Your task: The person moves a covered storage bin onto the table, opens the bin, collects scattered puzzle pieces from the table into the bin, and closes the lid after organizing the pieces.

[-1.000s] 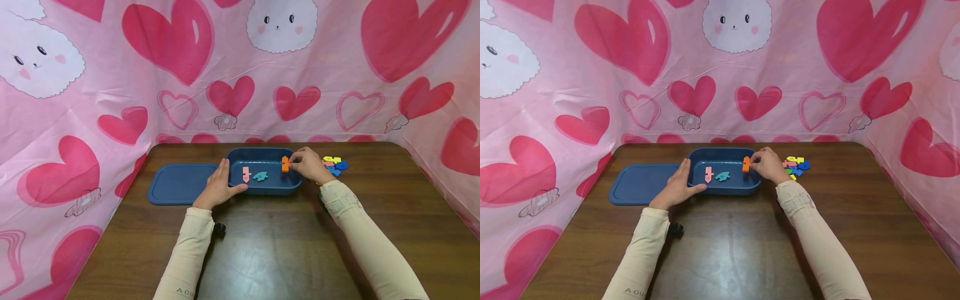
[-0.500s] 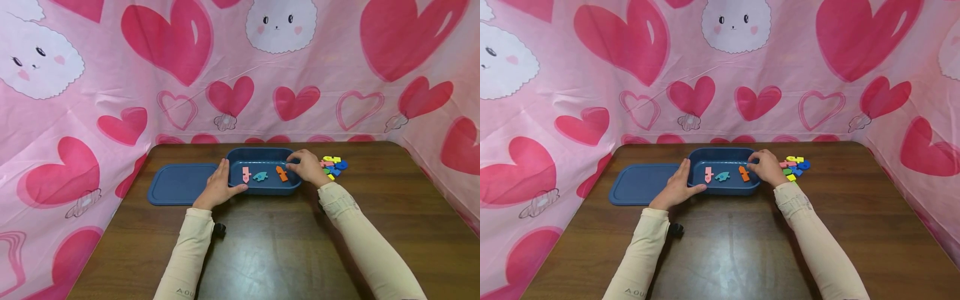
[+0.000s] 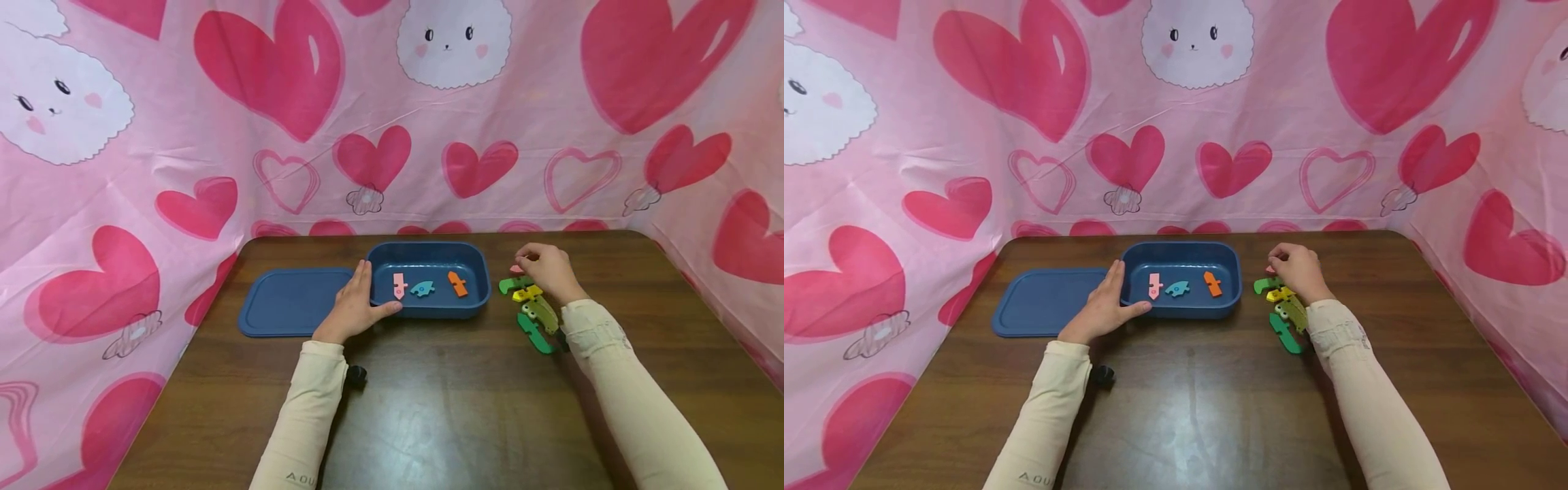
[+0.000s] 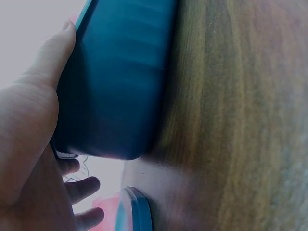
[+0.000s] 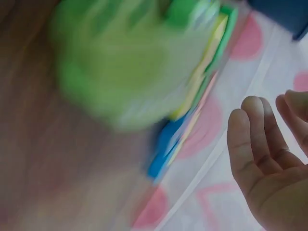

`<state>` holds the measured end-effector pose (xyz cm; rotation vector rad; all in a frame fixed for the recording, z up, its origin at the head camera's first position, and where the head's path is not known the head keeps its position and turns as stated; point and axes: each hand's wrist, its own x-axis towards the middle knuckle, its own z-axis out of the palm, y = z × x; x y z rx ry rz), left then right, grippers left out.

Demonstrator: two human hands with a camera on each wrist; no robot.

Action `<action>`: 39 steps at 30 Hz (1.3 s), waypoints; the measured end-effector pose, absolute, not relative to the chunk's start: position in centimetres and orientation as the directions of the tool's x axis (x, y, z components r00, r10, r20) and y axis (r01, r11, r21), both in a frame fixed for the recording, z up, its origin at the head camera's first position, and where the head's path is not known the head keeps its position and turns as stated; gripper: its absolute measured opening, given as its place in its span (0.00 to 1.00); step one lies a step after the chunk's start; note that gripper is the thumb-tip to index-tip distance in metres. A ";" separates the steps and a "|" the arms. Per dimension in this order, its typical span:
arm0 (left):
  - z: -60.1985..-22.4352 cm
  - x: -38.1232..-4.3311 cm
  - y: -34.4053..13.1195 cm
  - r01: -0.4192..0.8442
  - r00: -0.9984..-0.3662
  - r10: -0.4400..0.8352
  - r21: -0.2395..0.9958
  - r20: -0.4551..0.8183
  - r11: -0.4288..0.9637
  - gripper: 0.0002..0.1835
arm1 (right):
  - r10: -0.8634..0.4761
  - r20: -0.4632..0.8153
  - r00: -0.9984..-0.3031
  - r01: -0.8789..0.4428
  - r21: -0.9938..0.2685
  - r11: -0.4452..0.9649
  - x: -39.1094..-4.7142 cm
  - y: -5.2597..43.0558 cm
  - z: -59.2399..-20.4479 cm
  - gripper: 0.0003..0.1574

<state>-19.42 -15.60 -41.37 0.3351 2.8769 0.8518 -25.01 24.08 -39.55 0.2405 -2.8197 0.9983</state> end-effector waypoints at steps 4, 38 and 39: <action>-41.3 -19.4 -15.6 0.181 -0.968 0.247 0.549 -0.049 0.816 0.64 | -0.084 0.142 -0.986 -0.151 -0.575 0.804 -25.0 26.7 -39.9 0.11; -41.3 -19.4 -15.6 0.161 -0.968 0.242 0.569 -0.069 0.806 0.65 | -0.224 -0.118 -0.968 -0.167 -0.368 0.915 -23.9 34.0 -40.9 0.17; -41.3 -19.4 -15.6 0.160 -0.968 0.241 0.570 -0.070 0.806 0.65 | -0.221 -0.111 -0.969 -0.168 -0.363 0.916 -23.8 34.1 -41.0 0.17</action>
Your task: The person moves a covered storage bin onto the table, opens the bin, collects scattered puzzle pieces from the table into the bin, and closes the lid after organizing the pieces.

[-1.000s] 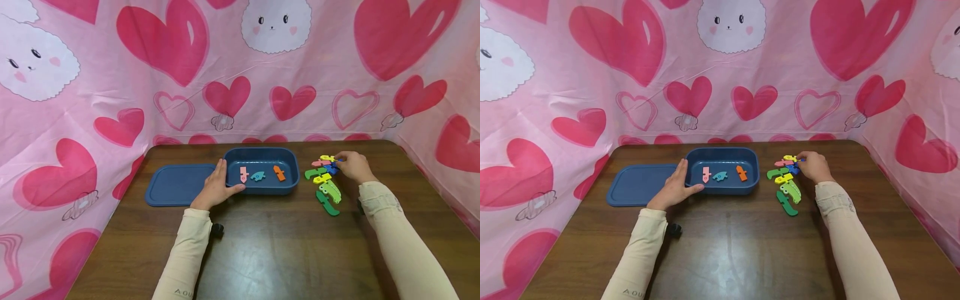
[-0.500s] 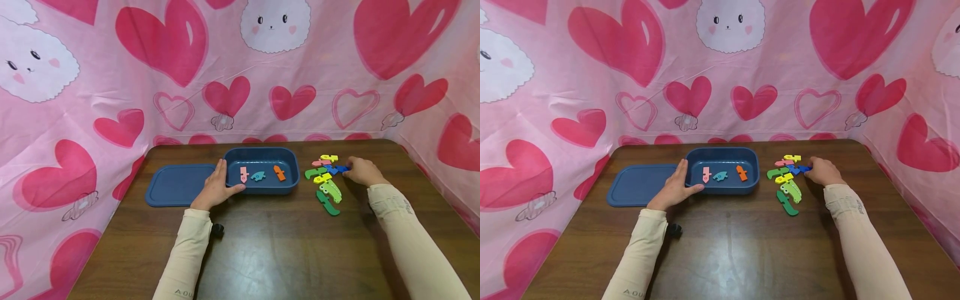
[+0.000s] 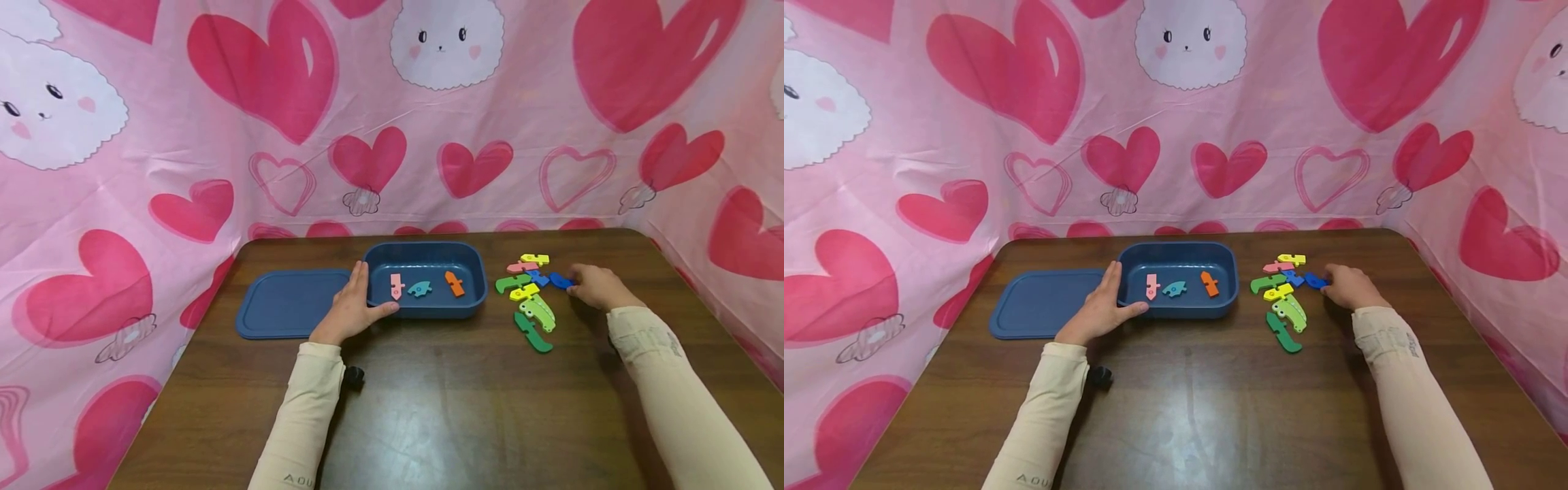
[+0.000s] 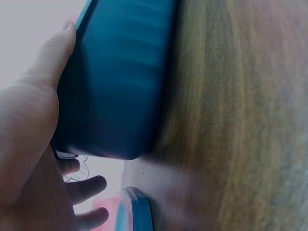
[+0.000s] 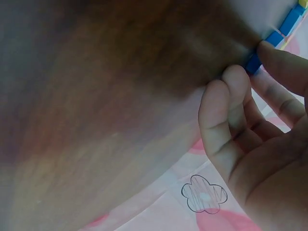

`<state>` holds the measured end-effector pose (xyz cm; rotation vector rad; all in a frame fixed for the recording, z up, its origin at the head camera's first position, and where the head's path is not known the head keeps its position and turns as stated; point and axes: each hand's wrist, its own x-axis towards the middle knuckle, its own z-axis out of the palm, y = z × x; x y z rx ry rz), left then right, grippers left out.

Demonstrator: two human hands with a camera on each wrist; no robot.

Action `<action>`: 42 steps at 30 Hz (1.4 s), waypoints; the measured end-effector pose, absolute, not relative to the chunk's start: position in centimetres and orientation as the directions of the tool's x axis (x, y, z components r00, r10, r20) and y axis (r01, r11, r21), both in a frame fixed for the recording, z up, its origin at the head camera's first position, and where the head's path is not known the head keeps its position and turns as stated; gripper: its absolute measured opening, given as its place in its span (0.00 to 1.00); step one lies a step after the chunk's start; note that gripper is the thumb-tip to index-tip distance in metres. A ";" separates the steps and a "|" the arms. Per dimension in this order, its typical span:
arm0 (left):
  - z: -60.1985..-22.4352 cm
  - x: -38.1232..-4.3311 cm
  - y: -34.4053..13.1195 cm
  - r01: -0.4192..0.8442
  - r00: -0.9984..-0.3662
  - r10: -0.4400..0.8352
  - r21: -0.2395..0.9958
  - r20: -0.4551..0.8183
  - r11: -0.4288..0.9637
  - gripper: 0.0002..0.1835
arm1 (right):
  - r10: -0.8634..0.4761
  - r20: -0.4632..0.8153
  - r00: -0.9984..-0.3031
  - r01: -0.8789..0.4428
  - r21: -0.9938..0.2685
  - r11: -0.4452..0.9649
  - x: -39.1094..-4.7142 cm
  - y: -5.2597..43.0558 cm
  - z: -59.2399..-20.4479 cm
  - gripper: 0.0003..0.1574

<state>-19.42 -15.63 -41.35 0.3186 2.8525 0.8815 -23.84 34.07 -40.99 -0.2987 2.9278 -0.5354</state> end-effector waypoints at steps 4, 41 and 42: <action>-41.4 -19.4 -15.7 0.160 -0.968 0.242 0.571 -0.070 0.805 0.65 | -0.213 -0.098 -0.972 -0.166 -0.355 0.920 -23.7 34.1 -41.2 0.19; -41.5 -19.5 -15.6 0.164 -0.969 0.241 0.573 -0.061 0.803 0.64 | -0.237 0.043 -0.971 -0.224 -0.519 0.825 -22.9 28.0 -39.2 0.16; -41.6 -19.4 -15.6 0.162 -0.969 0.239 0.571 -0.063 0.805 0.64 | -0.238 0.050 -0.970 -0.228 -0.526 0.820 -22.9 27.6 -39.1 0.16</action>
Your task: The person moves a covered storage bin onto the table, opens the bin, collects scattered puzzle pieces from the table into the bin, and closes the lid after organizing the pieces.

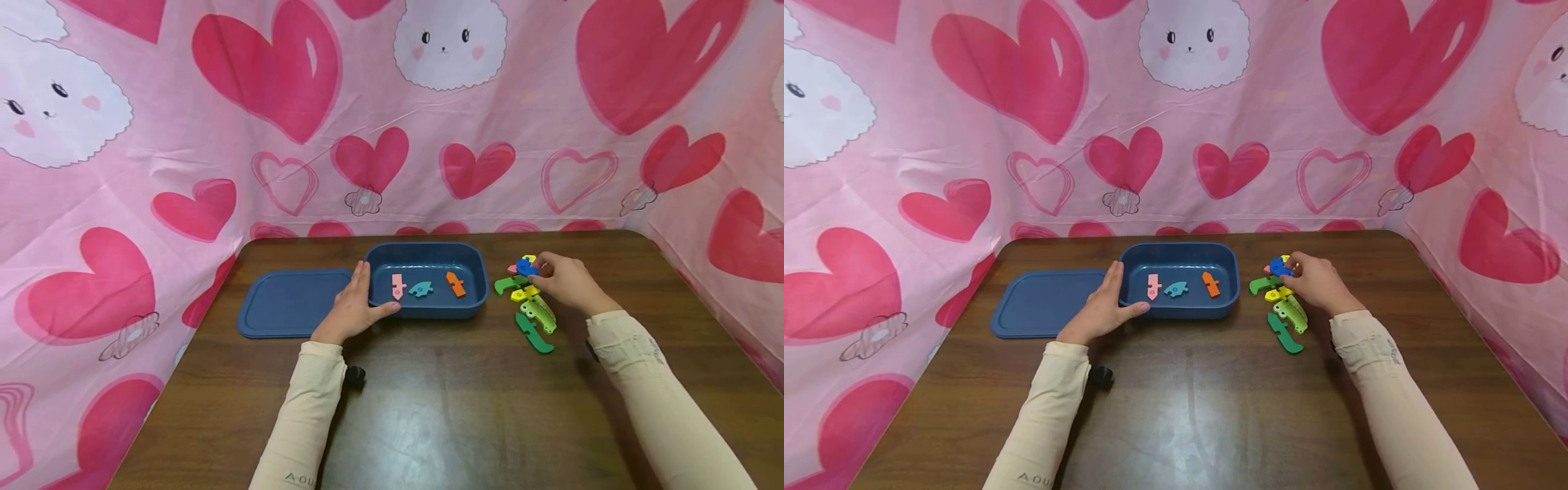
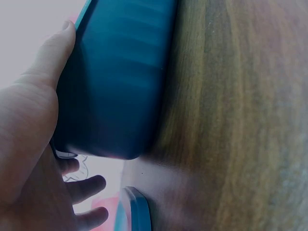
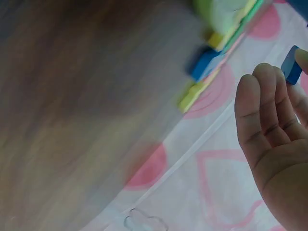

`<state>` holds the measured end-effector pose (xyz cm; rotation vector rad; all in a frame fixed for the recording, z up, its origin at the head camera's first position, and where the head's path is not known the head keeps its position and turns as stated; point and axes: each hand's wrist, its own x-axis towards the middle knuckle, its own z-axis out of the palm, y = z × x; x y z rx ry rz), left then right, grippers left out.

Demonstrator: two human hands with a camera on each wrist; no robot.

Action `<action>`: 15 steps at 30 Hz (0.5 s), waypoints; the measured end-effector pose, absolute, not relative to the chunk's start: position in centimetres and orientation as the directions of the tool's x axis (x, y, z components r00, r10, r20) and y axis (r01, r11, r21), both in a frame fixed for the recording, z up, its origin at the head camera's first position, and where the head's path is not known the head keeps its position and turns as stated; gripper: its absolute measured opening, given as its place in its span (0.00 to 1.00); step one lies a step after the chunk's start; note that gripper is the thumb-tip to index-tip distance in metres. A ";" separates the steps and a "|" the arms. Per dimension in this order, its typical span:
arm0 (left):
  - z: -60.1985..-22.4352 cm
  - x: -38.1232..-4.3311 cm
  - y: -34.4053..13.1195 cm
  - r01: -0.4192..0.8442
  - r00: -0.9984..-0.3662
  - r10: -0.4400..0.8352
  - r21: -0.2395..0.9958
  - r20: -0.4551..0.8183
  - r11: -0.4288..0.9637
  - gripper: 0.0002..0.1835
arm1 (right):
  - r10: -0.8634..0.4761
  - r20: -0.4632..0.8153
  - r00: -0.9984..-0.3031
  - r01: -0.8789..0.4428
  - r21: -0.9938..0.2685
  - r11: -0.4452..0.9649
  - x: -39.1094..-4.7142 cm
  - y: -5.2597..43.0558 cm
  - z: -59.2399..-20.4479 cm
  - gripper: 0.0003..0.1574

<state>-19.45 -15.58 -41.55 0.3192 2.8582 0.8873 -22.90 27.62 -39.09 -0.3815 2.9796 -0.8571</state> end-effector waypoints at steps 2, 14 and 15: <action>-41.6 -19.4 -15.6 0.159 -0.969 0.238 0.570 -0.066 0.806 0.65 | -0.244 0.069 -0.967 -0.242 -0.534 0.810 -22.9 26.9 -38.8 0.15; -41.7 -19.5 -15.7 0.155 -0.970 0.236 0.582 -0.064 0.798 0.65 | -0.298 0.141 -0.944 -0.322 -0.594 0.737 -23.0 23.3 -37.8 0.12; -41.7 -19.5 -15.7 0.154 -0.970 0.235 0.583 -0.065 0.797 0.65 | -0.302 0.140 -0.943 -0.324 -0.596 0.735 -23.1 23.1 -37.8 0.12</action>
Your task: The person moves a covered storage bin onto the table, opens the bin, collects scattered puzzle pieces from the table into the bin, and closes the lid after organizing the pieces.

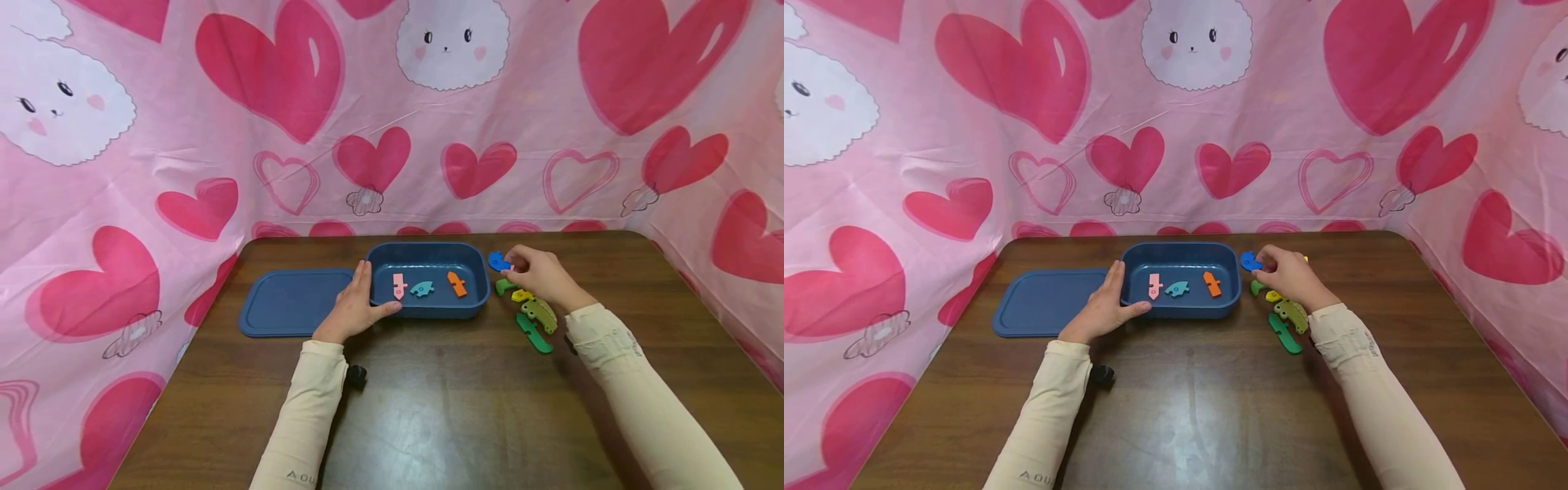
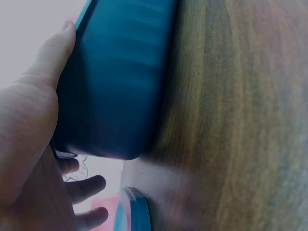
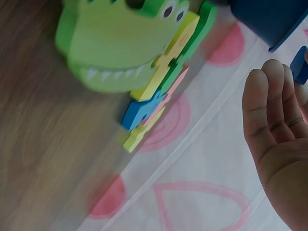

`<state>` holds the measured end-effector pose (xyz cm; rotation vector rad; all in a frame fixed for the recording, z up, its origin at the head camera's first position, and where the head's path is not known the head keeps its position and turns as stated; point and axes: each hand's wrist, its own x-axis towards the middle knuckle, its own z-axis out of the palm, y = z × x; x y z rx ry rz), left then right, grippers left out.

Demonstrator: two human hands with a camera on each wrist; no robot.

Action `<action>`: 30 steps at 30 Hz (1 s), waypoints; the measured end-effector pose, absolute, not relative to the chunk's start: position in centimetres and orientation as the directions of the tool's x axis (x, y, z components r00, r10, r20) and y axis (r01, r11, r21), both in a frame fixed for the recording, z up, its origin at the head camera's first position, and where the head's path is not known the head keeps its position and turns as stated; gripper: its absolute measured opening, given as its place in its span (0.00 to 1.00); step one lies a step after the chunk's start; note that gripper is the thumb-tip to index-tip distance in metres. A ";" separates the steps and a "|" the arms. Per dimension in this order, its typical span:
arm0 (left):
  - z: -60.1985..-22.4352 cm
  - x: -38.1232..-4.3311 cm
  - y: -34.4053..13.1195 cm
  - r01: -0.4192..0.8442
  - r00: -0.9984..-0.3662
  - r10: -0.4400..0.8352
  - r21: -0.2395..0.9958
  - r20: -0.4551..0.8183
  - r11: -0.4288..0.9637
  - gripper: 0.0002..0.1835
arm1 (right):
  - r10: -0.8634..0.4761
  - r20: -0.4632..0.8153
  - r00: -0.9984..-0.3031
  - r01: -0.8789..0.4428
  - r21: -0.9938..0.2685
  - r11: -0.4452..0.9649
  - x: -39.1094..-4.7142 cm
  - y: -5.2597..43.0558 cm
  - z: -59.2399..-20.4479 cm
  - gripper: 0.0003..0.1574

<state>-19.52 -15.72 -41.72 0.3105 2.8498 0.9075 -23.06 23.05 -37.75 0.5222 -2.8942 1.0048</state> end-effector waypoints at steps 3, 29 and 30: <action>-41.7 -19.5 -15.7 0.154 -0.970 0.235 0.584 -0.065 0.797 0.65 | -0.323 0.130 -0.937 -0.334 -0.601 0.726 -23.2 22.4 -37.8 0.12; -41.5 -19.6 -15.7 0.157 -0.968 0.241 0.586 -0.067 0.795 0.64 | -0.524 -0.030 -0.851 -0.393 -0.626 0.674 -22.0 18.7 -36.7 0.14; -41.5 -19.6 -15.7 0.157 -0.968 0.241 0.587 -0.067 0.794 0.64 | -0.533 -0.035 -0.846 -0.395 -0.629 0.669 -22.0 18.6 -36.6 0.14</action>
